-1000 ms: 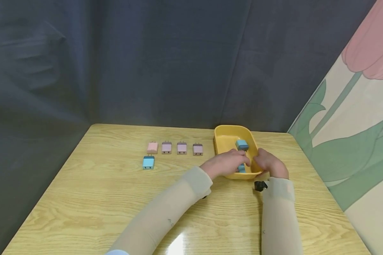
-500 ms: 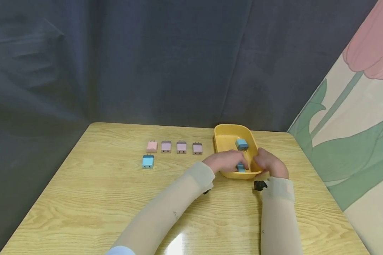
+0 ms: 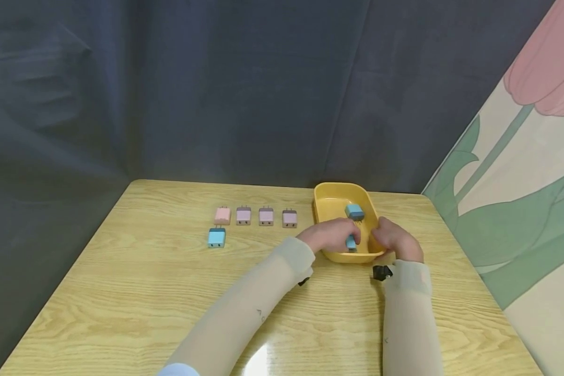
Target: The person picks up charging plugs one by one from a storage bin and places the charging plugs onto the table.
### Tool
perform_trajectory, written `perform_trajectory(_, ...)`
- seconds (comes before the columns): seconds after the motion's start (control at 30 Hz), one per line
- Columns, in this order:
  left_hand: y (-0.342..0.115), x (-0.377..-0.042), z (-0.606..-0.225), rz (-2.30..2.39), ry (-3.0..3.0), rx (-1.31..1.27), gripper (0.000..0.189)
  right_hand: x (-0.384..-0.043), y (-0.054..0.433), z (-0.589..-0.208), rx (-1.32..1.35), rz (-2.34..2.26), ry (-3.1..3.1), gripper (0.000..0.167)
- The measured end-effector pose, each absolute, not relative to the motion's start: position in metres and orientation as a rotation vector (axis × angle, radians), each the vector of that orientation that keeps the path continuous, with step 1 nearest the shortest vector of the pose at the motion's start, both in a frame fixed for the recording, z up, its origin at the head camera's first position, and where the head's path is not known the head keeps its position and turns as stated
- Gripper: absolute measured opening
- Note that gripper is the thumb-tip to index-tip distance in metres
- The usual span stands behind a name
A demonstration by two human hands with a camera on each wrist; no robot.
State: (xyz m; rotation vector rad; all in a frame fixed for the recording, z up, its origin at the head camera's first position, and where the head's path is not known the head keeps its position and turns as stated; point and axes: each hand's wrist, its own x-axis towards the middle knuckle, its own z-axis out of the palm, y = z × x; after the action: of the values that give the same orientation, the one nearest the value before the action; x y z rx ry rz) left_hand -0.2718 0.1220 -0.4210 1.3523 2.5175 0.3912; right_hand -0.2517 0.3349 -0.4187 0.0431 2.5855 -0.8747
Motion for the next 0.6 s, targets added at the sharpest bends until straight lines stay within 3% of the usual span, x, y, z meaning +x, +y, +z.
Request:
perform_trajectory(0.23, 0.124, -0.267, -0.426, 0.416, 2.652, 1.247, 0.017, -0.249, 0.335, -0.418, 0.061, -0.857, 2.605, 0.04)
perform_trajectory(0.6, 0.127, -0.263, -0.428, 0.445, 2.687, 1.131, 0.04, -0.248, 0.332, -0.417, 0.1, -0.857, 2.592, 0.042)
